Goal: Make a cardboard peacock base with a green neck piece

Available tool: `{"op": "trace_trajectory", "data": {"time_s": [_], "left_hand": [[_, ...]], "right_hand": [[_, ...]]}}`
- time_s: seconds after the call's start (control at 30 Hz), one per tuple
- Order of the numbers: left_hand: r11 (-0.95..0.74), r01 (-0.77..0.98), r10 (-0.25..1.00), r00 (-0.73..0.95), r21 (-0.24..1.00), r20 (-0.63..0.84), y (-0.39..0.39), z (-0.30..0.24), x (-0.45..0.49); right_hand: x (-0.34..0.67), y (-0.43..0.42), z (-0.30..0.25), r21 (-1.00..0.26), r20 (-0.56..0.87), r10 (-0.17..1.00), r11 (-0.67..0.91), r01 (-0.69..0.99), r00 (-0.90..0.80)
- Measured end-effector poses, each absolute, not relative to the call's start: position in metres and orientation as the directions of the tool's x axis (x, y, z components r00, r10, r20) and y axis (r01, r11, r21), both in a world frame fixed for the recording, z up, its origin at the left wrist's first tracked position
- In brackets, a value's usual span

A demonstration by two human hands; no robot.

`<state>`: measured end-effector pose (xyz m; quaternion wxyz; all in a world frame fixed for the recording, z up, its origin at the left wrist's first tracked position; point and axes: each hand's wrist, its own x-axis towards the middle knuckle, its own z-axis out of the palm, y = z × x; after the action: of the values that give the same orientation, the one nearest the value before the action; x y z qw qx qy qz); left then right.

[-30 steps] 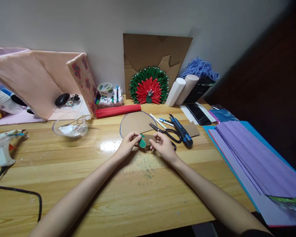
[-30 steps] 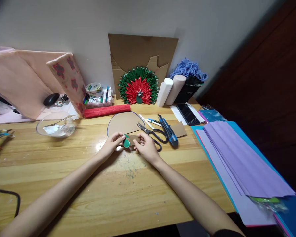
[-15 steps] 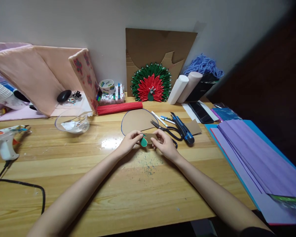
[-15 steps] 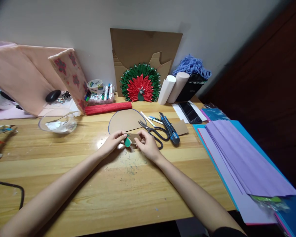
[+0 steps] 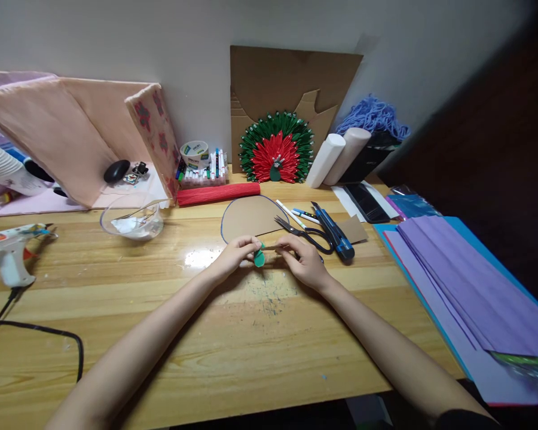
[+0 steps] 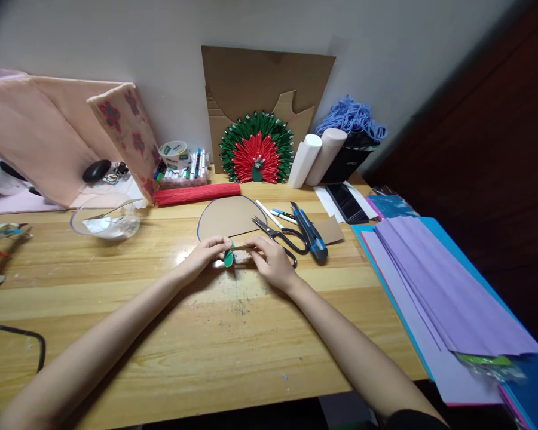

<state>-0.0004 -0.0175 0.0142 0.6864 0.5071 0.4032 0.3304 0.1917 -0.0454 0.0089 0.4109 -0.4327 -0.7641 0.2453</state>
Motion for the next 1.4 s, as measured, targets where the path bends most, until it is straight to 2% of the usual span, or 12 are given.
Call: {"op": "trace_trajectory", "data": {"time_s": [0.13,0.37,0.8,1.13,1.33,1.4], "left_hand": [[0.246,-0.05,0.845,0.499,0.968,-0.189,-0.019,0.015,-0.001],[0.21,-0.054,0.827,0.542,0.976,-0.147,-0.019,0.013,-0.001],[0.184,-0.018,0.767,0.628,0.983,-0.131,-0.017,0.014,-0.005],[0.2,0.011,0.75,0.641,0.98,-0.161,-0.017,0.016,-0.006],[0.2,-0.004,0.765,0.625,0.98,-0.153,-0.018,0.016,-0.005],[0.197,-0.017,0.781,0.606,0.98,-0.147,-0.018,0.016,-0.004]], "right_hand": [[0.196,-0.044,0.013,-0.584,0.522,0.761,0.648,0.489,-0.386],[0.204,-0.039,0.013,-0.401,0.579,0.624,0.778,0.483,-0.525],[0.201,-0.042,0.009,-0.471,0.59,0.642,0.766,0.436,-0.49],[0.2,-0.042,0.009,-0.403,0.616,0.591,0.804,0.436,-0.52],[0.202,-0.042,0.009,-0.395,0.597,0.604,0.794,0.461,-0.528],[0.202,-0.043,0.01,-0.43,0.581,0.634,0.772,0.469,-0.511]]}}
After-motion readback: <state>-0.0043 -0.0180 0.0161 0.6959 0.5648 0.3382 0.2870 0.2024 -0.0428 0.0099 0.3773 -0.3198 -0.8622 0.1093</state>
